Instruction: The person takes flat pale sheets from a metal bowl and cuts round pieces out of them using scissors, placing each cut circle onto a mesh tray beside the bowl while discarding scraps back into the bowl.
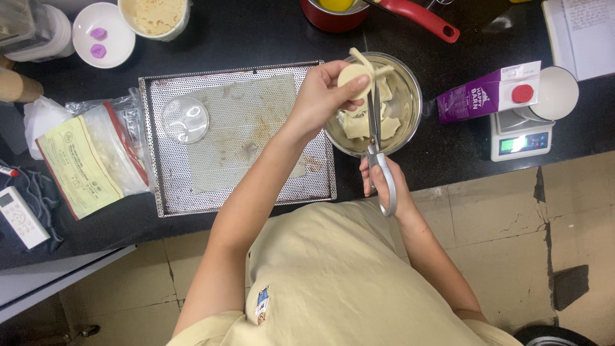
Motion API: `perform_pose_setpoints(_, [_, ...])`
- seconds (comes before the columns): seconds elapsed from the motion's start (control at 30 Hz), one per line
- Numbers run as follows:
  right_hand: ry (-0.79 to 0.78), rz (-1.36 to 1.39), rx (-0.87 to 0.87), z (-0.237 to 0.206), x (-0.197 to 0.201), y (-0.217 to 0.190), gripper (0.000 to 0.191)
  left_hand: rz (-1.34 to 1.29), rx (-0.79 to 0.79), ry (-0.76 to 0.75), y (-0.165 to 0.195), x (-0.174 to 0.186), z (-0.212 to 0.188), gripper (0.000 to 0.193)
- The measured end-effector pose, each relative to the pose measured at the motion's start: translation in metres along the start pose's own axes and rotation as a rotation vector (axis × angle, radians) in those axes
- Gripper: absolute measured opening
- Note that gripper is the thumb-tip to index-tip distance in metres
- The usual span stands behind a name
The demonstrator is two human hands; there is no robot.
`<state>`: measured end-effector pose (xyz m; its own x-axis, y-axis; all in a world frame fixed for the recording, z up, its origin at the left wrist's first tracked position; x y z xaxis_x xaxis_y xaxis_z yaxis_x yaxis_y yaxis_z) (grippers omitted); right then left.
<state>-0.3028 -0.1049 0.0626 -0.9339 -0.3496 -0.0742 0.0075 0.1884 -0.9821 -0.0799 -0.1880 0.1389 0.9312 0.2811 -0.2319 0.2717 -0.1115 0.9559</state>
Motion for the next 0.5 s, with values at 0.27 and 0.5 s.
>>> perform_pose_setpoints(0.27, [0.001,-0.008,0.025,0.002,0.0,-0.007,0.056,0.041,-0.005,-0.009,-0.008,-0.003,0.0,0.033])
perform_pose_setpoints(0.5, [0.06,-0.163,0.041,0.004,-0.003,-0.012,0.047,0.023,-0.002,0.017,-0.013,-0.002,-0.005,0.032])
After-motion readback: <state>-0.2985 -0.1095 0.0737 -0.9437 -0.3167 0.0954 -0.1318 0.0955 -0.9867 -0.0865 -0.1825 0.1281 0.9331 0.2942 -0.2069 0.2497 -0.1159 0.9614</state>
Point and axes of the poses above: each hand's wrist, its own z-axis towards the middle knuckle, its own x-axis out of the back of the hand, y = z × x, the point moved 3 cm from there along z, towards the middle knuckle, and after that the axes turned 14 degrees about y, right-handed, at the moved point
